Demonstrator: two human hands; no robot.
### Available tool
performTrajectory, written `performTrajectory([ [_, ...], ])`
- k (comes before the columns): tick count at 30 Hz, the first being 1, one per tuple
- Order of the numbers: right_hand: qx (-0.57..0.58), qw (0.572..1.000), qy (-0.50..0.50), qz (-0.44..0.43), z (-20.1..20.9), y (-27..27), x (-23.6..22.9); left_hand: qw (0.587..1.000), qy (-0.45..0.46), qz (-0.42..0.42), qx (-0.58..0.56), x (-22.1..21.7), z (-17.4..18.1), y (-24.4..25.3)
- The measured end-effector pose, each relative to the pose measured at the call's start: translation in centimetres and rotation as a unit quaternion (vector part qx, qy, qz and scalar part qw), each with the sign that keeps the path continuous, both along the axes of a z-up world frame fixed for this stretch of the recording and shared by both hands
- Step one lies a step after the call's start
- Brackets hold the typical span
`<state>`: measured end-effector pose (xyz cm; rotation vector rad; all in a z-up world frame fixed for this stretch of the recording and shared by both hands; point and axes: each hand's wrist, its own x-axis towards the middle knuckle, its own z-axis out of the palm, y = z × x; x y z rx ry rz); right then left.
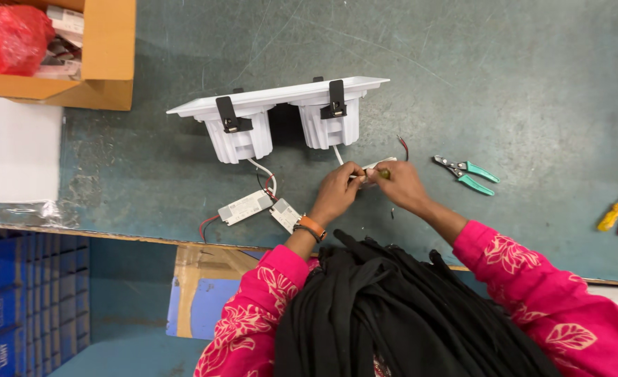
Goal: The person strips wire insulation from a white cable using pliers, then uses a screwdriver to connect the wires to a power supply unit on a workbench. The person handles the light fixture housing and power supply components throughout the process.
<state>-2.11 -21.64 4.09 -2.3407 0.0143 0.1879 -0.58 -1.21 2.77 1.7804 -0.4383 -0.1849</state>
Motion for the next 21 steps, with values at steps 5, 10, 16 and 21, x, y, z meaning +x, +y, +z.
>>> performTrajectory([
  [5, 0.421, 0.811, 0.341, -0.221, -2.0, -1.5, -0.2, 0.995, -0.095, 0.008, 0.022, -0.8, 0.3, -0.5],
  [10, 0.428, 0.852, 0.230, -0.194, -0.7, -2.9, -1.6, 0.998, -0.059, 0.022, -0.010, -1.2, 0.3, 0.6],
  [16, -0.015, 0.968, -0.227, 0.103, 2.1, -0.4, -2.5, 0.999, -0.051, 0.011, 0.006, -1.0, 0.2, 0.5],
  [21, -0.174, 0.932, -0.268, 0.171, 3.6, 0.8, -1.3, 0.999, -0.025, 0.006, 0.031, -0.8, 0.4, 0.6],
])
